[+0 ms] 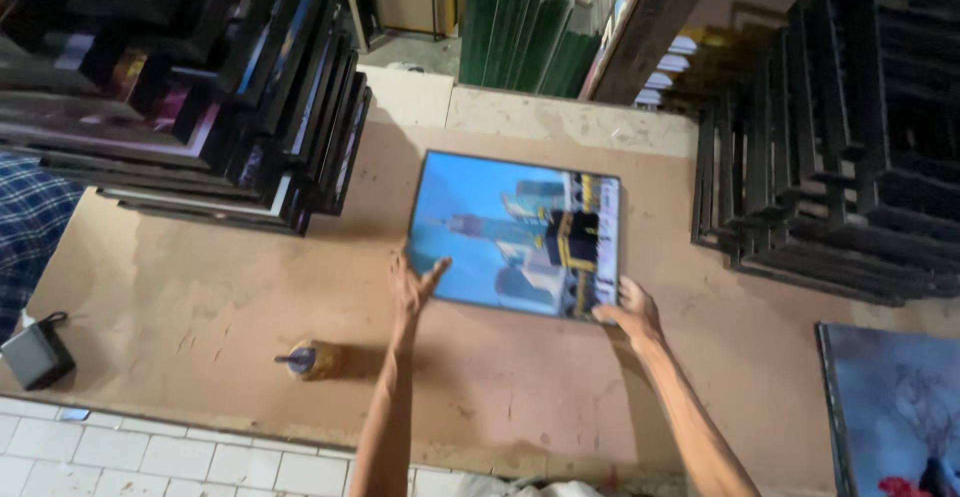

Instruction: The person applies glue to the edges of a picture frame, places a printed artwork inside, and presses it into place. The person repeats this process with multiple artworks, stacking the finished frames on the table.

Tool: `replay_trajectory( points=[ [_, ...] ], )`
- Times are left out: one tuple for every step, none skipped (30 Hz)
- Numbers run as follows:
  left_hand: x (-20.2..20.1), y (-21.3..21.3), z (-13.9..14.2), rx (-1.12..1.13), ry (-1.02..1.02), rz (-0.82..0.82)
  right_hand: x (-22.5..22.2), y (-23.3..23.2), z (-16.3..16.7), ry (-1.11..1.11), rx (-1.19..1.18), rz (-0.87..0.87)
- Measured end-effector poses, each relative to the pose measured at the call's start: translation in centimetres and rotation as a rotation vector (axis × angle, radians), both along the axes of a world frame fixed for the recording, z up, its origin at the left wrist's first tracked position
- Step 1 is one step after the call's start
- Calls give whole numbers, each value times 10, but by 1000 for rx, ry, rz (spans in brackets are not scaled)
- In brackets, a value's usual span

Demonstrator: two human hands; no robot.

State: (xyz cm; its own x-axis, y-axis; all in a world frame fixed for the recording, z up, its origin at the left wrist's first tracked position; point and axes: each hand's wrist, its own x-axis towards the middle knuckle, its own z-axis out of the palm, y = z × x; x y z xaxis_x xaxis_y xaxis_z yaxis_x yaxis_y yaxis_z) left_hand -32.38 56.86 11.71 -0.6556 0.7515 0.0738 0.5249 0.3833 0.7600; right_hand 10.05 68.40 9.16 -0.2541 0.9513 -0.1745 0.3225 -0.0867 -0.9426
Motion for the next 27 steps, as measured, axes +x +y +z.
replay_trajectory(
  points=[
    [-16, 22, 5, 79, 32, -35, -15, 23, 1, 50, -69, -27],
    [-33, 42, 11, -59, 51, -46, -33, 42, 2, 97, -141, -52],
    [-45, 59, 17, -199, 67, -56, -43, 54, 7, 15, -85, 6],
    [-52, 71, 22, -233, 72, -30, -51, 63, 10, -64, -31, 65],
    [-60, 79, 24, -269, 79, -4, -58, 68, 11, -140, 20, 124],
    [-68, 89, 27, -304, 88, 21, -66, 70, 14, -189, 64, 144],
    [-73, 96, 27, -246, 110, 12, -72, 70, 16, -239, 105, 165],
    [-76, 100, 23, -195, 126, 0, -76, 66, 19, -294, 139, 187],
    [-77, 101, 21, -149, 142, -14, -80, 60, 20, -305, 98, 141],
    [-77, 104, 19, -132, 119, -7, -84, 58, 22, -316, 64, 94],
    [-77, 106, 18, -109, 102, 0, -88, 56, 24, -320, 37, 43],
    [-75, 106, 16, -89, 85, 5, -91, 53, 25, -279, 44, 30],
    [-73, 106, 16, -125, 97, 10, -92, 52, 26, -240, 52, 17],
    [-72, 107, 16, -155, 113, 16, -94, 52, 27, -196, 64, 5],
    [-72, 108, 18, -184, 130, 24, -94, 53, 27, -225, 77, 10],
    [-71, 108, 19, -192, 118, 30, -94, 54, 28, -255, 87, 17],
    [-70, 108, 22, -199, 106, 37, -93, 55, 28, -286, 99, 25],
    [-70, 108, 24, -205, 94, 46, -93, 56, 27, -249, 96, 28],
    [-70, 108, 27, -228, 71, 48, -92, 56, 27, -211, 92, 32],
    [-70, 107, 30, -249, 48, 49, -92, 56, 26, -172, 90, 36],
    [-70, 106, 33, -267, 25, 51, -93, 56, 25, -189, 110, 24],
    [-68, 104, 35, -263, 65, 50, -93, 56, 25, -208, 129, 10],
    [-66, 101, 38, -258, 105, 49, -94, 55, 25, -227, 147, -5],
    [-65, 98, 41, -251, 146, 47, -97, 55, 25, -229, 186, -25],
    [-63, 94, 44, -231, 136, 34, -99, 55, 25, -229, 225, -44],
    [-62, 90, 47, -210, 126, 25, -101, 55, 27, -229, 265, -60],
    [-61, 86, 50, -189, 116, 19, -102, 54, 29, -229, 246, -76]
  ],
)
